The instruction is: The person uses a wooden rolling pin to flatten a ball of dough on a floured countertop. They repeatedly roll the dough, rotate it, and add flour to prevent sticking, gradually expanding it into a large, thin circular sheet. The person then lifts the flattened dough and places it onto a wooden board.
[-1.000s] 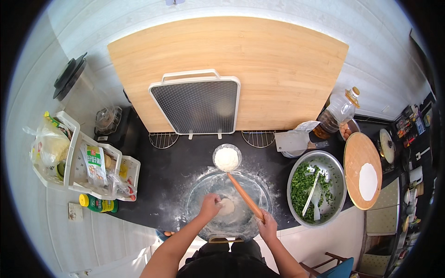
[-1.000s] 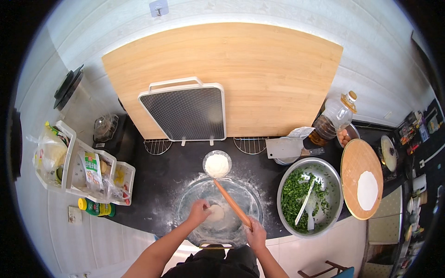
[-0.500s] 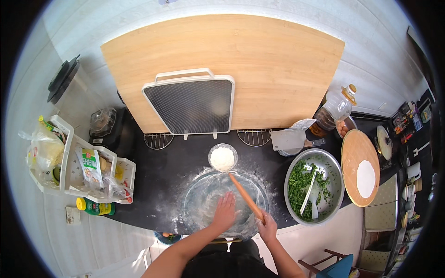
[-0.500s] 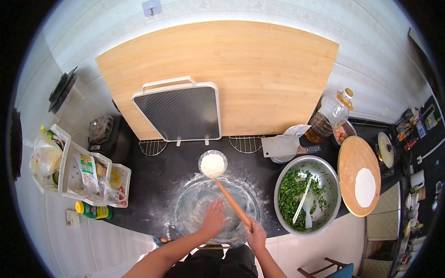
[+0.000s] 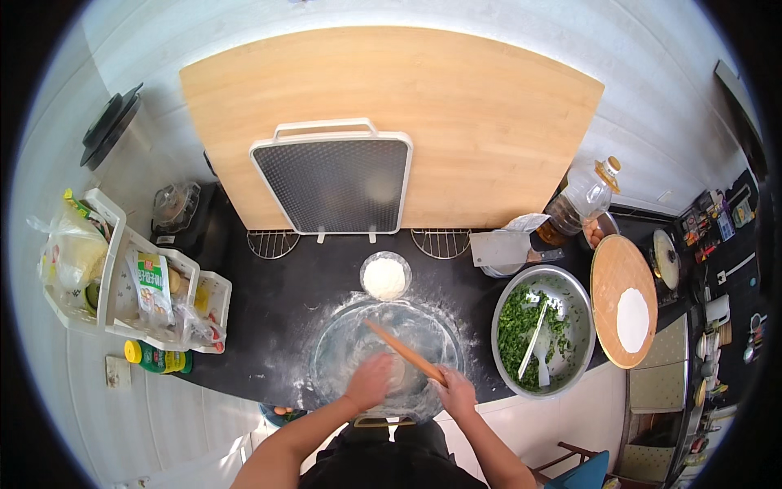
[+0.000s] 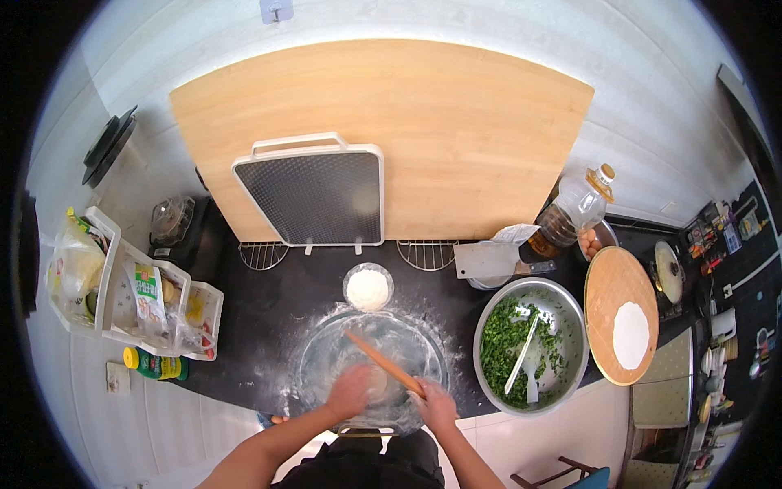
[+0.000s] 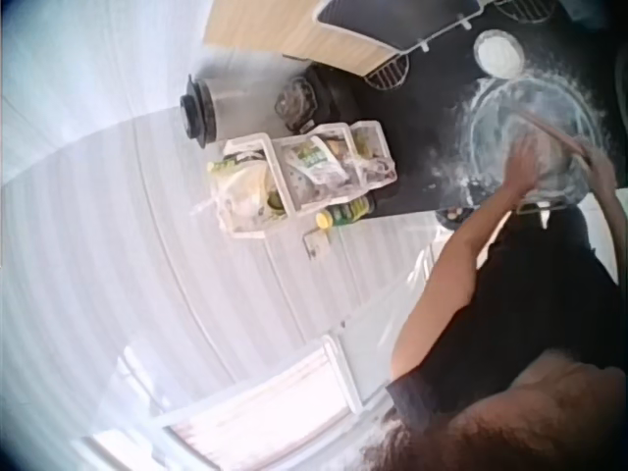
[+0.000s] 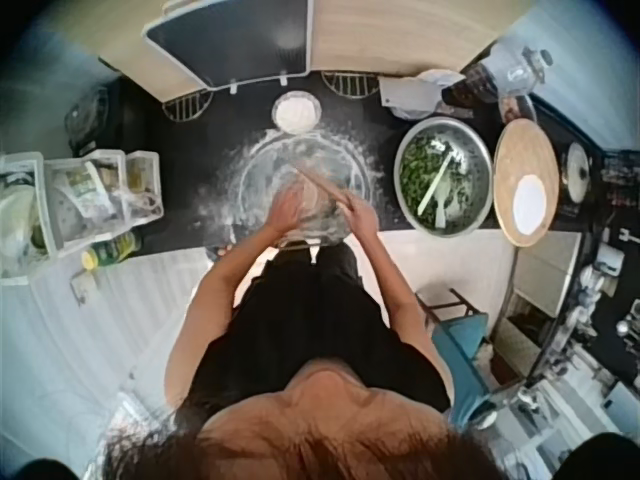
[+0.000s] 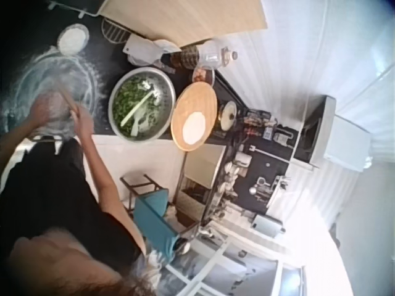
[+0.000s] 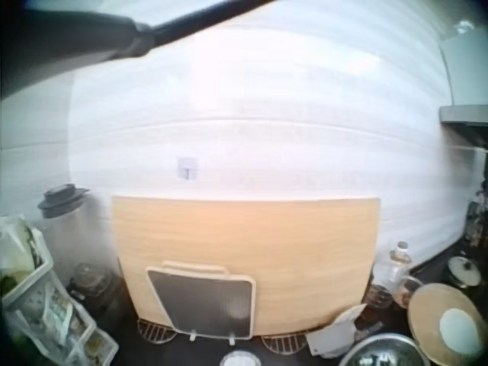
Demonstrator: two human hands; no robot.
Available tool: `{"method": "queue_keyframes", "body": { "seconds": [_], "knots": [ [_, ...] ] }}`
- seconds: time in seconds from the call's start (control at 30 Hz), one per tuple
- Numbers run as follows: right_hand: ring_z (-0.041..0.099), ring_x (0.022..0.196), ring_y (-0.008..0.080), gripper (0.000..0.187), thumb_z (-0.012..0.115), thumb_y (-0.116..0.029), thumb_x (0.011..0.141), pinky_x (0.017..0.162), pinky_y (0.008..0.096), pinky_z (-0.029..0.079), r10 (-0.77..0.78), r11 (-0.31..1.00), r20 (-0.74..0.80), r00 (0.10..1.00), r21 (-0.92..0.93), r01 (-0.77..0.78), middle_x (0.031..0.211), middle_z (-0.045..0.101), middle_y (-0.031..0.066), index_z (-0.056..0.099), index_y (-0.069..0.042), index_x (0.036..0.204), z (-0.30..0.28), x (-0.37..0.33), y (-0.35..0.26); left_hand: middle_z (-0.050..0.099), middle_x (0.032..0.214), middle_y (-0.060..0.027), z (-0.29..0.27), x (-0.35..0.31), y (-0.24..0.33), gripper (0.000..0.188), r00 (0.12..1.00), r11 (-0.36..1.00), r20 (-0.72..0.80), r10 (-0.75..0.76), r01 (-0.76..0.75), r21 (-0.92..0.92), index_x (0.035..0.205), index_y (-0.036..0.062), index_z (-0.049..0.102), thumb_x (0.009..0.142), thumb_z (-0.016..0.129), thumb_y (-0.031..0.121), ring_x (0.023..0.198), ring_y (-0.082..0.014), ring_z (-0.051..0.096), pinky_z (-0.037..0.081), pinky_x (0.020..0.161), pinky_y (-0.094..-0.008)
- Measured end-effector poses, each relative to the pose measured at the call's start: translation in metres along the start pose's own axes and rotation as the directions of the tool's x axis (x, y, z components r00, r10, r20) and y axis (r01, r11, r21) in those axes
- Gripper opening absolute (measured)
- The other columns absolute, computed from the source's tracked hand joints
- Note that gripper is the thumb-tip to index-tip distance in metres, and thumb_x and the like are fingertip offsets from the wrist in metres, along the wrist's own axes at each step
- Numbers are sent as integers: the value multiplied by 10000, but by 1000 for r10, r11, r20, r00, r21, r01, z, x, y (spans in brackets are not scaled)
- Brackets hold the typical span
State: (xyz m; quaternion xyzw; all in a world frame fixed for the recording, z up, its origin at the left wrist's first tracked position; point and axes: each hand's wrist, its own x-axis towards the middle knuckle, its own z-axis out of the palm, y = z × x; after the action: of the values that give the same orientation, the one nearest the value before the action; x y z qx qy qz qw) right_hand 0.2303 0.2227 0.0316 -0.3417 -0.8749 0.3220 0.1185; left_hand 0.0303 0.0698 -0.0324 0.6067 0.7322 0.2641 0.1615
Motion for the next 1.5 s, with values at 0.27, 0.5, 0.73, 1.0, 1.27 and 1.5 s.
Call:
{"method": "queue_keyframes", "body": {
  "seconds": [0.27,0.5,0.73,1.0,1.27,1.5],
  "knots": [
    [542,1125,336,448,711,-303,805,952,466,429,-222,959,200,954,-132,251,1218,592,119,615,-94,1190,52,23,-4,256,1521,-255,-43,2,-21,724,962,950,-33,-271,272,150,1403,-58,354,860,610,349,1416,-419,232,172,1143,-555],
    [300,1410,322,649,525,-428,926,1142,508,234,-256,803,388,886,-425,418,1521,339,150,413,-13,1412,58,5,-2,200,1503,-345,-29,-46,9,761,897,889,19,-441,433,151,1381,-149,330,898,579,384,1418,-459,183,162,1152,-540],
    [280,1413,356,650,541,-366,915,1165,514,169,-124,918,-62,990,-386,91,1521,324,184,391,22,1414,63,105,-8,227,1522,-291,-47,51,-41,773,891,877,-269,-366,427,221,1441,-97,270,903,566,373,1433,-391,208,173,1155,-527],
    [252,1424,386,678,544,-377,910,1165,528,147,-244,913,229,942,-274,303,1516,313,225,369,33,1420,62,21,2,219,1526,-292,-42,-35,-13,767,910,902,59,-411,396,175,1432,-98,292,906,563,391,1437,-404,198,178,1151,-526],
    [240,1430,367,698,530,-372,920,1170,511,148,-93,929,-29,995,-363,77,1535,280,219,322,34,1448,67,96,15,218,1528,-285,-58,48,-40,744,918,881,-182,-353,391,266,1439,-82,292,913,556,374,1443,-392,187,181,1161,-502],
    [241,1433,358,711,544,-399,908,1156,523,185,-284,874,260,923,-325,361,1544,263,212,339,14,1448,66,36,0,232,1528,-276,-49,-34,-32,739,924,908,49,-380,363,209,1426,-73,322,897,577,375,1435,-421,187,176,1152,-528]
  ]
}}
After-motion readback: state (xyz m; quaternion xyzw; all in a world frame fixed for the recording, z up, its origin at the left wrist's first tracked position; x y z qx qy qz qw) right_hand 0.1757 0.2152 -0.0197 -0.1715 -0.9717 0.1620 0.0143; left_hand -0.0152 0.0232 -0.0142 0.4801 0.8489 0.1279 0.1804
